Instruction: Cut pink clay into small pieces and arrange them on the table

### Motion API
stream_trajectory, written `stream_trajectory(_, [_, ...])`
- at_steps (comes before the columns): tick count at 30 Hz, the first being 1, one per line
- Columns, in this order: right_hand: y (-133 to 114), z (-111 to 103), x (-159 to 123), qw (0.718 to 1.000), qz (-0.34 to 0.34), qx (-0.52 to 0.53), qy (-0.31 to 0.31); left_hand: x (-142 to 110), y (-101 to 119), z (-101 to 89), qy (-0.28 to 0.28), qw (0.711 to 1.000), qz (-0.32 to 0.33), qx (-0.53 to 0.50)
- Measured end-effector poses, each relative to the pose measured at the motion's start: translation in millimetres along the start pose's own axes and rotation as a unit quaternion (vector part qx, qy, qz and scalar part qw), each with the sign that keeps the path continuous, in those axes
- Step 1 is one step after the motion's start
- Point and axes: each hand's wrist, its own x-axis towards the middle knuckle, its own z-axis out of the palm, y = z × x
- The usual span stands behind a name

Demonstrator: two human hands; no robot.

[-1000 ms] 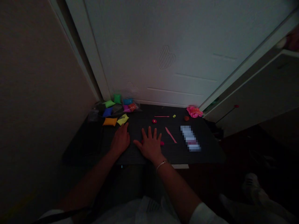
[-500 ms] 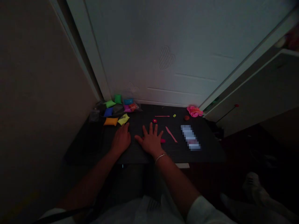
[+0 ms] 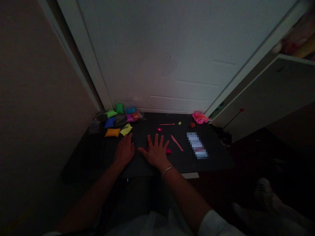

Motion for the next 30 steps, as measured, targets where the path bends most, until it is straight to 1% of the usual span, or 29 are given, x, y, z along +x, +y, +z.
stream_trajectory(1, [0, -2, 10, 1.000, 0.011, 0.004, 0.000, 0, 0, -0.3, 0.002, 1.000, 0.001, -0.001])
stream_trajectory(2, [0, -3, 13, 1.000, 0.013, 0.007, 0.007, 0, -1, -0.5, 0.005, 1.000, 0.000, -0.002])
stream_trajectory(3, [0, -2, 9, 1.000, 0.010, 0.008, 0.018, -1, -1, -0.6, 0.009, 1.000, 0.001, -0.003])
stream_trajectory(5, [1, 3, -15, 0.999, -0.014, 0.005, 0.037, -1, -2, -0.5, 0.016, 1.000, 0.004, -0.006])
stream_trajectory(8, [2, 15, -67, 0.998, -0.057, -0.002, 0.040, -1, -1, -0.4, 0.019, 1.000, 0.013, -0.009])
stream_trajectory(9, [3, 17, -80, 0.997, -0.066, -0.002, 0.036, 0, 0, -0.3, 0.017, 1.000, 0.014, -0.009])
stream_trajectory(10, [3, 19, -86, 0.997, -0.068, -0.002, 0.036, 0, 0, -0.1, 0.016, 1.000, 0.014, -0.008])
stream_trajectory(11, [3, 19, -86, 0.997, -0.068, -0.002, 0.034, 0, 1, 0.0, 0.014, 1.000, 0.012, -0.006])
stream_trajectory(12, [3, 18, -80, 0.997, -0.061, -0.001, 0.038, 1, 1, 0.2, 0.012, 1.000, 0.010, -0.004])
stream_trajectory(13, [3, 16, -68, 0.998, -0.053, 0.000, 0.041, 1, 1, 0.2, 0.009, 1.000, 0.008, -0.003])
stream_trajectory(15, [3, 9, -34, 0.999, -0.025, 0.001, 0.038, 1, 2, 0.2, 0.005, 1.000, 0.004, -0.002])
stream_trajectory(17, [2, 2, -2, 1.000, -0.001, 0.005, 0.020, 0, 1, -0.3, 0.005, 1.000, 0.003, -0.002])
stream_trajectory(18, [2, -1, 8, 1.000, 0.003, 0.006, 0.009, 0, 1, -0.5, 0.007, 1.000, 0.003, -0.002])
stream_trajectory(19, [2, -3, 11, 1.000, 0.002, 0.005, 0.010, -1, 1, -0.7, 0.009, 1.000, 0.003, -0.002])
stream_trajectory(20, [3, -3, 9, 1.000, -0.002, 0.004, 0.012, -1, 1, -0.8, 0.012, 1.000, 0.001, -0.002])
stream_trajectory(21, [3, -2, 0, 1.000, -0.012, 0.004, 0.017, -1, 1, -0.7, 0.013, 1.000, 0.000, -0.002])
stream_trajectory(25, [6, 9, -65, 0.997, -0.065, -0.001, 0.032, 0, 1, 0.4, 0.012, 1.000, 0.001, -0.004])
stream_trajectory(27, [6, 15, -85, 0.996, -0.082, -0.003, 0.028, 0, 2, 1.0, 0.009, 1.000, 0.006, -0.009])
stream_trajectory(28, [6, 16, -87, 0.996, -0.082, -0.004, 0.028, 0, 2, 1.1, 0.010, 1.000, 0.007, -0.010])
stream_trajectory(30, [5, 15, -73, 0.997, -0.074, -0.007, 0.029, 0, 2, 1.3, 0.012, 1.000, 0.006, -0.008])
